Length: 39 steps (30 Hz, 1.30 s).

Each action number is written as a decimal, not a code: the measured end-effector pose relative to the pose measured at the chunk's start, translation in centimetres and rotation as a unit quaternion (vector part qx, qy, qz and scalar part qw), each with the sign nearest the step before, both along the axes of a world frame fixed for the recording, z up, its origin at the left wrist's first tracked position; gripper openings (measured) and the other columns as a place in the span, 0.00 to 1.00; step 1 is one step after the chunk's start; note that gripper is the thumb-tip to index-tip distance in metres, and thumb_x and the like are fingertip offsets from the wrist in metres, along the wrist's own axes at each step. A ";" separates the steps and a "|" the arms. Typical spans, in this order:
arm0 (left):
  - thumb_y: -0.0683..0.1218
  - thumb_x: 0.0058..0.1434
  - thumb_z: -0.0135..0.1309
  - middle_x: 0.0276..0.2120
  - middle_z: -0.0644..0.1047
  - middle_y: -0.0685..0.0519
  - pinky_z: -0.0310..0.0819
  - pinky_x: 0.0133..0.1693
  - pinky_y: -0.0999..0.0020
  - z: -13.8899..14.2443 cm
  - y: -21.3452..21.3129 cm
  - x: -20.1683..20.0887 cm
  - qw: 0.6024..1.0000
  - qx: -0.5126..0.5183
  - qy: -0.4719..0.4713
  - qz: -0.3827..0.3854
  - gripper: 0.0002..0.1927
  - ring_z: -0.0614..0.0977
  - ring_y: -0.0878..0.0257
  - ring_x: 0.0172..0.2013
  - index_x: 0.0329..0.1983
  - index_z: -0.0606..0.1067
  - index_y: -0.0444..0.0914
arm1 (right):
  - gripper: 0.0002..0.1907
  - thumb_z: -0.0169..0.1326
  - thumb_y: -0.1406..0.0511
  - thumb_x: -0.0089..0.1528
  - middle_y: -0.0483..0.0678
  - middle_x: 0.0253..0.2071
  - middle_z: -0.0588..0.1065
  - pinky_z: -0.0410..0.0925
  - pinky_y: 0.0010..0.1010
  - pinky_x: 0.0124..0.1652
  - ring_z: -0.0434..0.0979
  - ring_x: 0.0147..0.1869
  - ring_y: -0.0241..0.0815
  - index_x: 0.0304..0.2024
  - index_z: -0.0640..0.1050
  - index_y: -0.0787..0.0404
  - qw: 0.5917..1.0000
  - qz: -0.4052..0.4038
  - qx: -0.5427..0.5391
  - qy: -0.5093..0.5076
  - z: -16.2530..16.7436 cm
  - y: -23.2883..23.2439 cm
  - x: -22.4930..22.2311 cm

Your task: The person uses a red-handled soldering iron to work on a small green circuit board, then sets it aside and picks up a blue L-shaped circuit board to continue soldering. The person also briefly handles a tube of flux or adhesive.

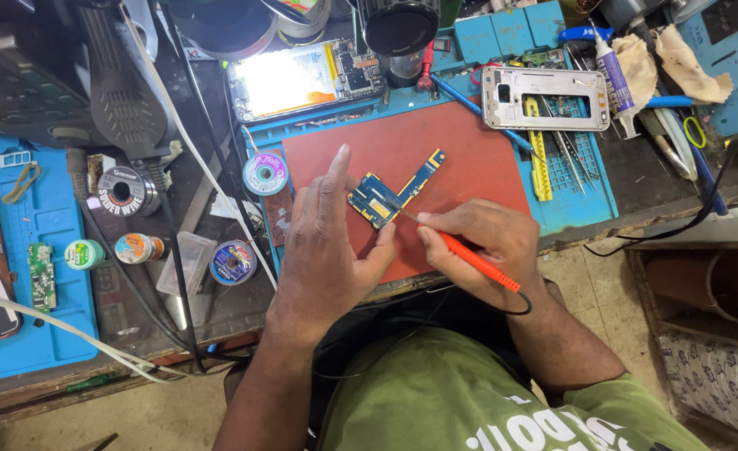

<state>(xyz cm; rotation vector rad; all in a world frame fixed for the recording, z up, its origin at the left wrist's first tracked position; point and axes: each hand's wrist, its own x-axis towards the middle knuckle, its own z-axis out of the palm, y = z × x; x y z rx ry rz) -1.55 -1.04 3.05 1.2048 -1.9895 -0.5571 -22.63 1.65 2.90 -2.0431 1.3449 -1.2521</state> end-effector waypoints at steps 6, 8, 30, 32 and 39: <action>0.43 0.53 0.69 0.51 0.74 0.44 0.71 0.55 0.55 0.0 0.0 0.0 1.000 -0.001 0.003 -0.001 0.49 0.76 0.49 0.51 0.74 0.55 0.30 | 0.09 0.66 0.72 0.58 0.48 0.30 0.79 0.70 0.27 0.32 0.80 0.31 0.38 0.41 0.83 0.64 1.000 0.001 -0.004 -0.003 0.0 0.0 0.0; 0.44 0.54 0.69 0.51 0.74 0.44 0.71 0.55 0.55 0.0 0.0 0.0 1.000 -0.004 0.004 0.000 0.49 0.76 0.49 0.51 0.74 0.55 0.30 | 0.09 0.66 0.72 0.58 0.48 0.30 0.79 0.70 0.26 0.32 0.80 0.31 0.38 0.41 0.83 0.64 1.000 0.002 -0.003 -0.002 0.1 0.0 0.0; 0.45 0.53 0.69 0.50 0.74 0.44 0.70 0.55 0.54 0.1 0.0 0.0 1.000 -0.009 0.000 -0.006 0.49 0.76 0.48 0.51 0.73 0.56 0.30 | 0.09 0.66 0.72 0.58 0.48 0.30 0.79 0.70 0.27 0.32 0.80 0.32 0.38 0.41 0.83 0.64 1.000 0.003 0.004 -0.001 0.1 0.0 0.1; 0.45 0.53 0.69 0.50 0.74 0.44 0.70 0.55 0.54 0.1 0.0 0.0 1.000 -0.009 0.000 -0.005 0.49 0.76 0.48 0.51 0.73 0.56 0.29 | 0.09 0.66 0.72 0.58 0.48 0.31 0.79 0.70 0.26 0.32 0.80 0.32 0.38 0.41 0.83 0.64 1.000 0.004 0.004 -0.002 0.1 -0.1 0.1; 0.45 0.54 0.69 0.50 0.74 0.43 0.70 0.56 0.54 0.0 0.0 0.1 1.000 -0.009 -0.001 -0.006 0.49 0.77 0.48 0.52 0.74 0.56 0.30 | 0.09 0.66 0.72 0.58 0.49 0.31 0.79 0.70 0.27 0.32 0.79 0.31 0.38 0.41 0.83 0.64 1.000 0.011 -0.015 0.020 0.1 -0.1 0.1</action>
